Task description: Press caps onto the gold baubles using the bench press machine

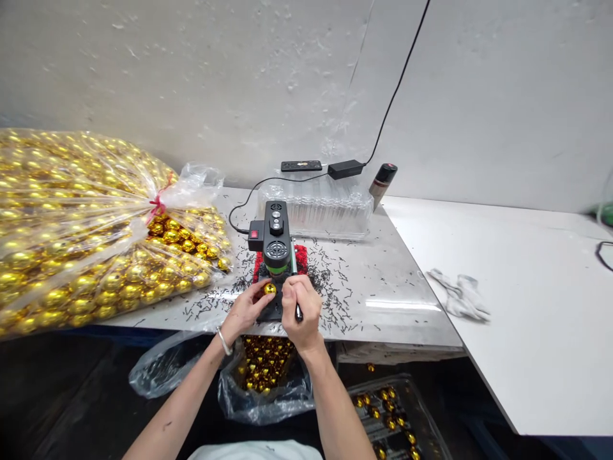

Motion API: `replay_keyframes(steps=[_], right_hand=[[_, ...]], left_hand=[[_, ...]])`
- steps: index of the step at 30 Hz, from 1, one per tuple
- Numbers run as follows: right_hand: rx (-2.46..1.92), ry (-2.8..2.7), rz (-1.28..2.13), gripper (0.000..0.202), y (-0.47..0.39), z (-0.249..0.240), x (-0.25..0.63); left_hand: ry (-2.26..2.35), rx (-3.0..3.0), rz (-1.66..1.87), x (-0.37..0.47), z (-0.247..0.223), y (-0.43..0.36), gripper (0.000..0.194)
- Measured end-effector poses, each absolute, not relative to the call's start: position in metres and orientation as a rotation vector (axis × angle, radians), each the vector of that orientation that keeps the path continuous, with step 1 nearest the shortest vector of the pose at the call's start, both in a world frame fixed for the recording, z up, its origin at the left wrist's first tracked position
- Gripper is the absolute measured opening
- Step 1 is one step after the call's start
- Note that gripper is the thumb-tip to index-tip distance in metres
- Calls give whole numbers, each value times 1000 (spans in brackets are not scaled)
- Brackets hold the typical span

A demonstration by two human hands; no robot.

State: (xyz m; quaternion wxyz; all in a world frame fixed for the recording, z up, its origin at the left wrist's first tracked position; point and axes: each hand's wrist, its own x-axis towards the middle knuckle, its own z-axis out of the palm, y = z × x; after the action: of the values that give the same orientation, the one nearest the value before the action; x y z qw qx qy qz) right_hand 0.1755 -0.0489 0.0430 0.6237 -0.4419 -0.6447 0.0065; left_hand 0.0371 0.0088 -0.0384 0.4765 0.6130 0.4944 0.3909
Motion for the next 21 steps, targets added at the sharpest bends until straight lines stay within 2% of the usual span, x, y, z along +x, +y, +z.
replay_keyframes(steps=[9,15,21], right_hand=[[-1013,-1506,-19,28,-50,45,176],[-1007,-1510,-6,26,-50,43,177],[-1021,-1511,2,27,-51,41,178]], left_hand=[[1292,2017,1021,44,-51,11,31],[1317,2107,1082,49,-58,10,31],[1291,2139,958,40,-55,14,31]])
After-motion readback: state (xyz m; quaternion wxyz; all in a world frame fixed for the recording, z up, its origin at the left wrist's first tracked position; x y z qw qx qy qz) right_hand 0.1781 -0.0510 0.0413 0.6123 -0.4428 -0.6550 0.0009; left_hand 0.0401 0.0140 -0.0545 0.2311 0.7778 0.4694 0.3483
